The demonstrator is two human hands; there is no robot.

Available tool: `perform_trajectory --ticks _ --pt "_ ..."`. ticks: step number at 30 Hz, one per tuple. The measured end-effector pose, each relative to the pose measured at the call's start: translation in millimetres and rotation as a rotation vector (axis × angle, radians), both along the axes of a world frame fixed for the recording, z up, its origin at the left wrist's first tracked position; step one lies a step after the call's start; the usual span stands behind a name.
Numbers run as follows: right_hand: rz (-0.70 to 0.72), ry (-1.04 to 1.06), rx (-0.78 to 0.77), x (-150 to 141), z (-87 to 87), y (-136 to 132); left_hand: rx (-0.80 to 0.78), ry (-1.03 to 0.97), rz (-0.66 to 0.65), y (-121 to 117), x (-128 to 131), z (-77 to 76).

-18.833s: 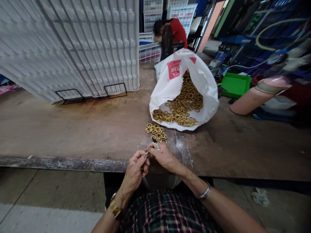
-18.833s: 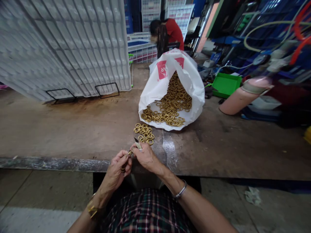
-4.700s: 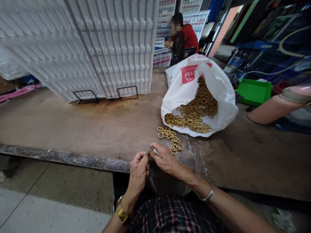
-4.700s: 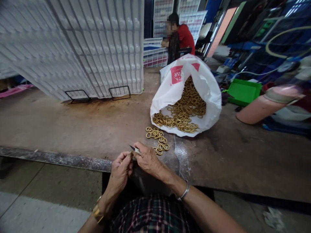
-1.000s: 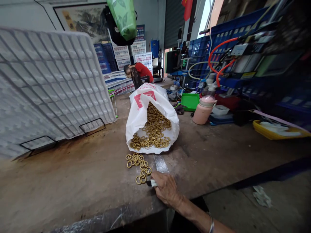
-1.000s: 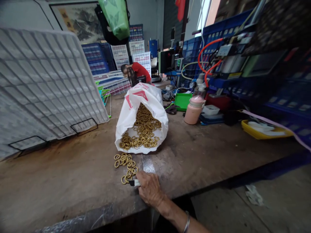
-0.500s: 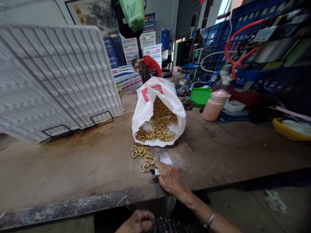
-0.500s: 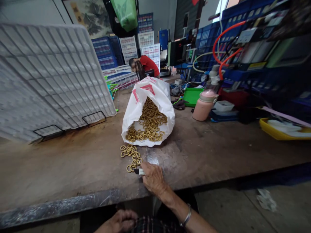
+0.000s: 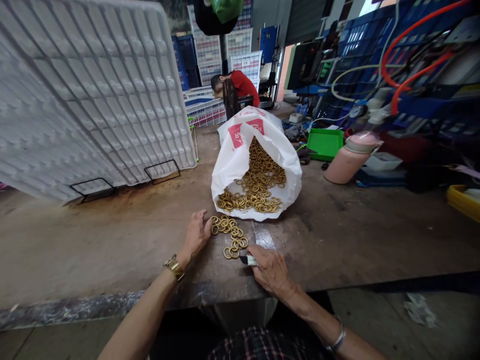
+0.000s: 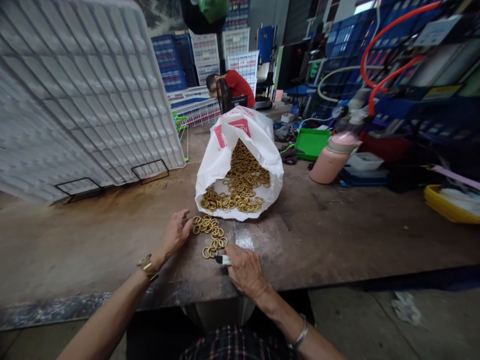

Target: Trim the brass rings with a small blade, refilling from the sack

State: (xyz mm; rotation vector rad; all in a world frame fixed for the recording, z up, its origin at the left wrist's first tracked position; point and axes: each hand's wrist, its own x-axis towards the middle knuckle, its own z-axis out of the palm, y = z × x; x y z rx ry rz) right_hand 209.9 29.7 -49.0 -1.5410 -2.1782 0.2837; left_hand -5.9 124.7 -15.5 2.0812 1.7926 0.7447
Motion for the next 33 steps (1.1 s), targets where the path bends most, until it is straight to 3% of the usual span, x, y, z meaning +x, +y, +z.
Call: perform_trajectory --ticks 4,10,21,25,27,29,33 --pt "0.01 -0.006 0.003 -0.6 3.0 0.7 -0.062 0.118 -0.064 13.4 8.0 3.1" --pt "0.0 -0.031 -0.003 -1.1 4.6 0.9 -0.08 0.173 -0.067 7.2 9.4 -0.6" --pt "-0.012 -0.014 0.02 0.0 4.3 -0.7 0.019 -0.136 0.008 1.1 -0.4 -13.1" --pt "-0.01 0.203 -0.011 -4.1 8.9 -1.2 0.011 -0.341 0.094 -28.9 1.5 -7.3" --pt "-0.027 0.382 -0.069 -13.9 15.0 -1.6 -0.106 -0.679 0.172 -53.1 4.7 -2.6" --pt "-0.02 0.512 -0.147 -28.5 23.5 -1.5 -0.194 -0.882 0.241 -77.4 8.7 2.2" --pt "0.068 0.606 -0.288 -59.7 37.2 -0.6 -0.258 -1.015 0.321 -112.3 14.5 5.4"
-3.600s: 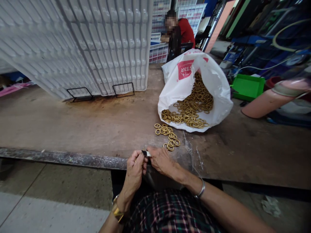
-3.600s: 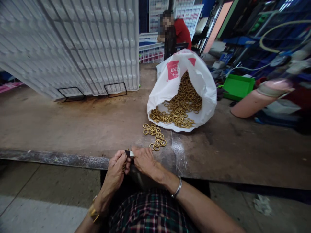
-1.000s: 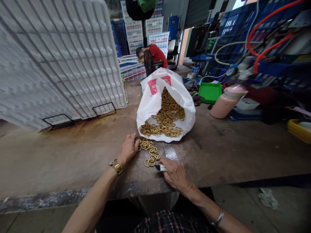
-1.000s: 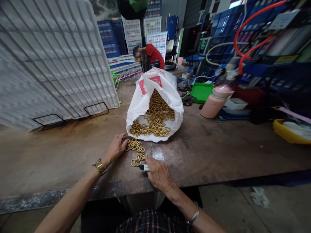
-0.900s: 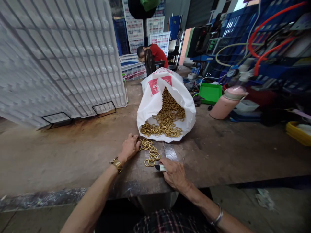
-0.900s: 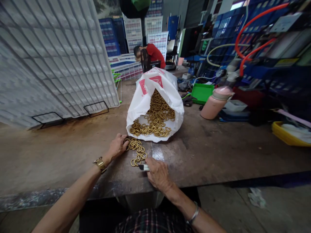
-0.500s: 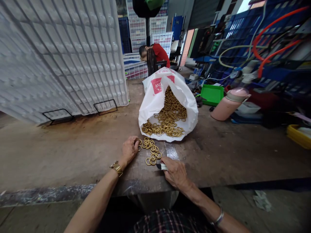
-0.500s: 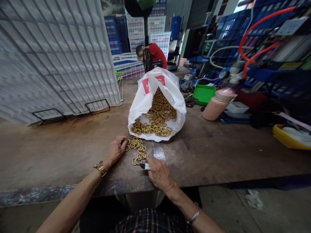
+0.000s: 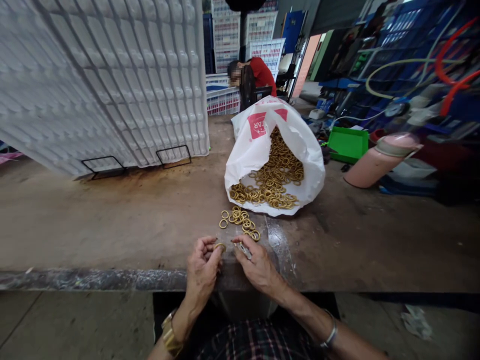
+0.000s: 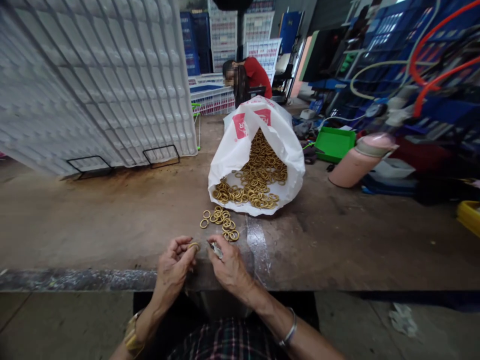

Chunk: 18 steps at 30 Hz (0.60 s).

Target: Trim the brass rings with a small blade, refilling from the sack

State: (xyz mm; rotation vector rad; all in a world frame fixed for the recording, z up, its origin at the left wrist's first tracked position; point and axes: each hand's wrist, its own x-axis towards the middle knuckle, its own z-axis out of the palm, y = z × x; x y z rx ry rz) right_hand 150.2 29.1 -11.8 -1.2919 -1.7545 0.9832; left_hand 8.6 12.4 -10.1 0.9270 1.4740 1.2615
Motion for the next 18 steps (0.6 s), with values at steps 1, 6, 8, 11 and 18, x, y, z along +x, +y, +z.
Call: perform_trajectory --ticks 1,6,8,11,18 --pt "0.025 0.02 -0.024 -5.9 1.2 0.0 0.001 -0.002 0.004 -5.3 0.6 -1.1" --pt "0.154 0.101 -0.056 -19.4 -2.4 -2.8 0.047 0.081 -0.012 -17.5 -1.2 -12.0" --pt "0.163 0.115 -0.093 -20.1 -3.8 -4.4 0.064 0.116 -0.025 -18.0 -2.9 -14.1" --pt "0.133 0.156 -0.175 -20.0 -3.1 -4.9 0.036 0.091 -0.057 -16.1 -4.8 -11.5" --pt "0.123 0.236 -0.244 -21.3 -0.2 -0.8 0.049 0.141 -0.085 -15.0 -7.5 -1.4"
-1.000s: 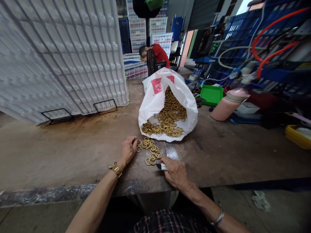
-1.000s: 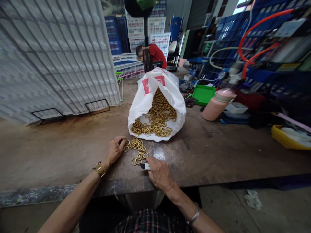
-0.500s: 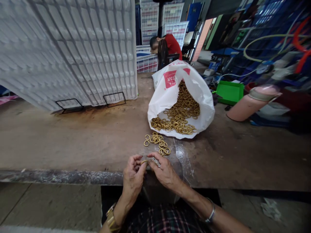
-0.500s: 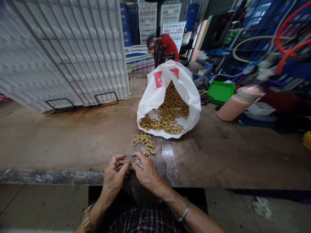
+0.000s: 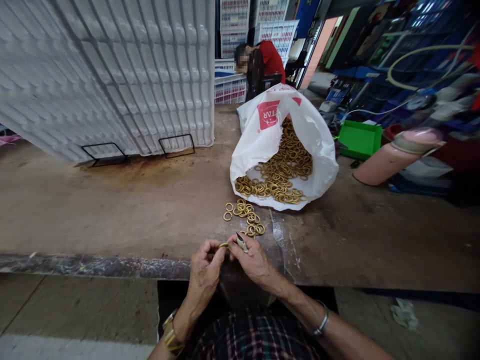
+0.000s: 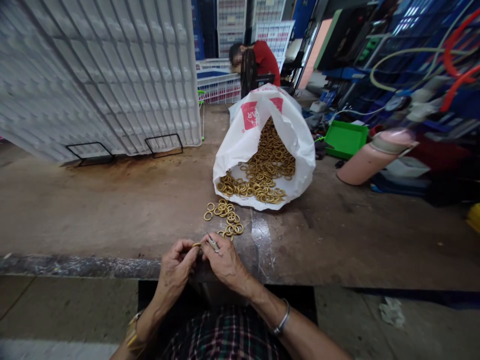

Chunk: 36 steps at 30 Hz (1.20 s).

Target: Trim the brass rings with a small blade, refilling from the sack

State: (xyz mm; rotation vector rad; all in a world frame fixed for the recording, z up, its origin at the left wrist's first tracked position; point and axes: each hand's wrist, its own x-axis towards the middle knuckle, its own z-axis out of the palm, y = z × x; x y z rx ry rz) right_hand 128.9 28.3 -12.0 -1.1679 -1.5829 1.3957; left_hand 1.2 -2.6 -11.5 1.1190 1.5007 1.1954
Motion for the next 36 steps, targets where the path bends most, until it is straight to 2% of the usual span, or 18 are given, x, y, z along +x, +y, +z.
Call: perform_trajectory --ticks 5,9,12,15,17,21,30,33,36 --pt "0.001 -0.055 -0.017 -5.1 0.9 2.0 0.075 0.119 0.003 -5.1 -1.4 -5.7" --pt "-0.027 -0.091 -0.003 -9.0 -1.5 4.5 0.081 0.112 0.018 -9.6 -0.1 -7.3" --pt "-0.04 -0.092 0.015 -9.7 -1.1 5.1 -0.003 0.02 -0.01 -12.2 0.5 -2.3" --pt "-0.023 -0.094 0.004 -9.1 1.7 4.1 -0.161 -0.12 -0.093 -13.8 -0.5 5.1" --pt "-0.008 -0.088 -0.007 -8.7 2.9 3.1 -0.209 -0.198 -0.148 -14.5 -2.3 7.5" --pt "0.011 -0.069 -0.001 -9.1 2.2 1.4 -0.204 -0.327 -0.202 -16.1 -6.7 3.2" --pt "0.034 -0.045 -0.014 -12.2 5.0 2.7 -0.185 -0.472 -0.174 -19.9 -7.5 -3.2" --pt "0.017 -0.127 0.058 -11.3 3.5 3.4 -0.187 -0.466 -0.151 -20.6 -7.3 -4.1" --pt "0.037 -0.359 0.189 -9.0 0.2 1.0 -0.175 -0.432 -0.107 -21.0 -8.3 -4.7"
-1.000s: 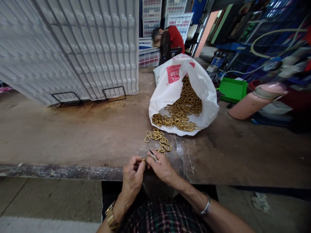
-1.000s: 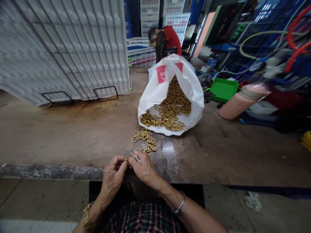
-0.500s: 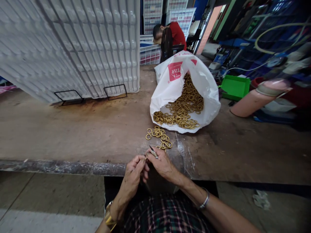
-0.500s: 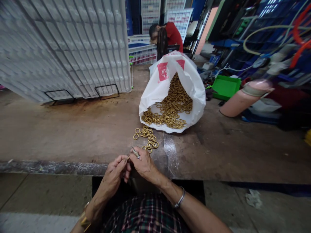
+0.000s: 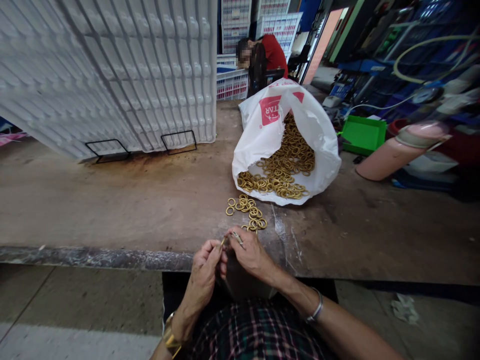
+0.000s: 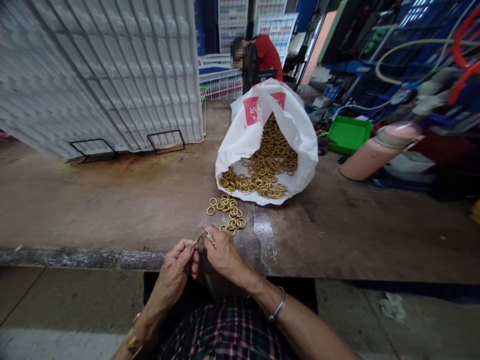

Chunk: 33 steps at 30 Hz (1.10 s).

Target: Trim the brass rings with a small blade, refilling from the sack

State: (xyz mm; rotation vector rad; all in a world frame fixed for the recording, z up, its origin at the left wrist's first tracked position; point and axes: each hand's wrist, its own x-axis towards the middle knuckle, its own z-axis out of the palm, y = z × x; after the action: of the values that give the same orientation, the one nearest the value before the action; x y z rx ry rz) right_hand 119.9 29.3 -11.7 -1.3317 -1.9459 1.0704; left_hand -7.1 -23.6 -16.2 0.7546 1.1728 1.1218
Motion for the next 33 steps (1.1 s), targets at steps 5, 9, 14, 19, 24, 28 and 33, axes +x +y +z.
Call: perform_trajectory --ticks 5,9,14,19,24,28,33 --pt "0.167 -0.343 0.113 1.7 -5.5 -7.3 0.005 0.104 0.018 0.5 -2.4 0.6" --pt "0.205 -0.417 0.144 -0.4 -6.6 -8.5 0.021 0.171 0.024 1.5 -3.1 0.9" --pt "0.205 -0.478 0.135 -2.2 -2.3 -8.3 0.061 0.24 0.023 1.0 -1.9 4.6" --pt "0.204 -0.539 0.107 -4.4 1.6 -9.8 0.055 0.254 0.026 0.8 -2.1 4.3" --pt "0.214 -0.572 0.112 -6.8 0.5 -8.8 0.058 0.248 0.063 0.7 -2.9 -0.6" --pt "0.213 -0.588 0.139 -7.5 -1.0 -1.7 0.055 0.184 0.043 -9.0 -0.4 12.0" --pt "0.207 -0.61 0.151 -12.3 0.2 10.6 0.079 -0.076 -0.035 -18.2 2.5 30.1"
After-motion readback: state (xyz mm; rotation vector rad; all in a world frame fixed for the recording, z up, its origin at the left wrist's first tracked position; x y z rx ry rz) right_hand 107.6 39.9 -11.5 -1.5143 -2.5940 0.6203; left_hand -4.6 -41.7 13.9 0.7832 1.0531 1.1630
